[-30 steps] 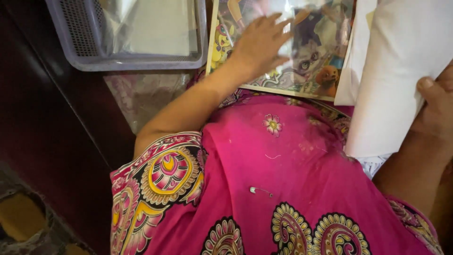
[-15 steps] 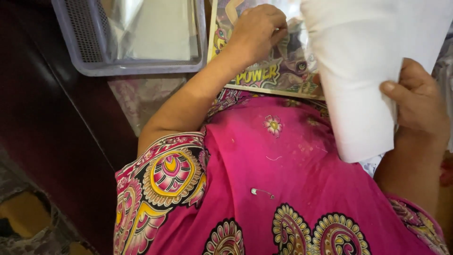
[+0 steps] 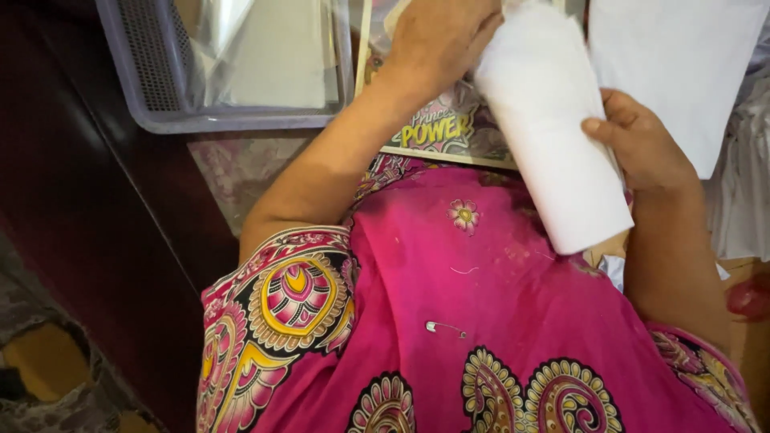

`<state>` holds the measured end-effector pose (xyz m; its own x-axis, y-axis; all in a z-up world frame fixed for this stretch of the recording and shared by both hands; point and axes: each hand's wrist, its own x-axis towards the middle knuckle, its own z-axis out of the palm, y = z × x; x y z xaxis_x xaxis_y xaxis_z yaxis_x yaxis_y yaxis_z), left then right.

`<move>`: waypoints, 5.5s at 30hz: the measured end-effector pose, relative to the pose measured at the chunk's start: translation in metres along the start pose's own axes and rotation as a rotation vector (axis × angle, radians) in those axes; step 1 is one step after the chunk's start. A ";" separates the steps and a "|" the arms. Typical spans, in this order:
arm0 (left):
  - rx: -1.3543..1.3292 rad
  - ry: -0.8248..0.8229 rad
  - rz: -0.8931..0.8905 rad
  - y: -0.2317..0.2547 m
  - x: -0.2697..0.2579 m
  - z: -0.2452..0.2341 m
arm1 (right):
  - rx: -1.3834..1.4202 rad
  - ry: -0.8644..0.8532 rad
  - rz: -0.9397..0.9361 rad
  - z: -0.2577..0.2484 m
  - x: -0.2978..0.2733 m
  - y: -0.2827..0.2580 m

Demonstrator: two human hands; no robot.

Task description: Folding white t-shirts and placing them into clear plastic bags with decorative cardboard inserts.

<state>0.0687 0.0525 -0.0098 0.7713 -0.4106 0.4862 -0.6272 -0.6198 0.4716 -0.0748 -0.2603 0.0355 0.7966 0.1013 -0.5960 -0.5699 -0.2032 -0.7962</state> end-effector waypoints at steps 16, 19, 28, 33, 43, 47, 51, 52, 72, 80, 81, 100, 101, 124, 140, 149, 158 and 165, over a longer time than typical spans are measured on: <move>-0.056 -0.026 0.190 0.014 0.009 -0.008 | 0.098 0.077 -0.029 0.024 0.008 0.001; -0.151 -0.272 0.208 0.029 0.010 0.010 | 0.083 -0.043 -0.053 0.037 0.002 -0.018; -0.563 0.017 -0.327 0.002 -0.031 -0.037 | 0.278 0.220 -0.117 0.046 0.016 0.002; -1.065 -0.133 -0.979 0.034 -0.056 -0.050 | 0.428 0.192 -0.177 0.055 0.027 0.010; -1.196 -0.125 -0.949 0.022 -0.103 0.048 | 0.308 0.142 -0.273 0.055 0.053 0.005; -1.051 -0.381 -0.912 0.034 -0.079 -0.033 | 0.127 0.260 -0.301 0.061 0.049 -0.019; -1.056 -0.351 -0.914 0.025 -0.085 -0.030 | -0.477 0.231 -0.549 0.075 0.040 -0.041; -1.077 -0.352 -0.946 0.024 -0.086 -0.028 | -0.589 0.204 -0.517 0.083 0.034 -0.052; -1.025 -0.239 -0.948 0.000 -0.108 -0.022 | -0.043 0.236 -0.480 0.071 0.050 -0.039; -0.932 -0.236 -0.733 -0.015 -0.123 -0.019 | -0.077 0.208 -0.654 0.057 0.054 0.015; -0.954 -0.236 -0.736 -0.015 -0.121 -0.016 | -0.302 0.336 -0.654 0.066 0.041 -0.003; -0.720 -0.405 -0.592 -0.011 -0.107 -0.021 | -1.005 0.128 -0.874 0.156 0.143 -0.077; -0.717 -0.411 -0.583 -0.009 -0.104 -0.026 | -1.002 0.139 -0.875 0.157 0.149 -0.078; -1.037 -0.253 -0.703 -0.050 -0.134 0.020 | -0.369 0.327 -0.555 0.052 0.061 0.018; -1.096 -0.298 -1.013 -0.009 -0.106 -0.036 | -0.536 0.332 -0.060 0.063 0.025 -0.058; -0.889 -0.439 -0.931 -0.002 -0.101 -0.053 | -0.237 0.279 -0.084 0.055 0.035 -0.032; -1.203 -0.094 -1.031 0.007 -0.108 -0.035 | 0.134 0.402 -0.021 0.054 0.038 -0.023; -1.136 -0.186 -0.873 -0.008 -0.145 -0.011 | 0.179 0.302 0.044 0.052 0.031 0.023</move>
<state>-0.0391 0.1245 -0.0758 0.8928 -0.3201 -0.3169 0.3665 0.1071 0.9242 -0.0741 -0.2118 -0.0067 0.7788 -0.2017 -0.5940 -0.6103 -0.0247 -0.7918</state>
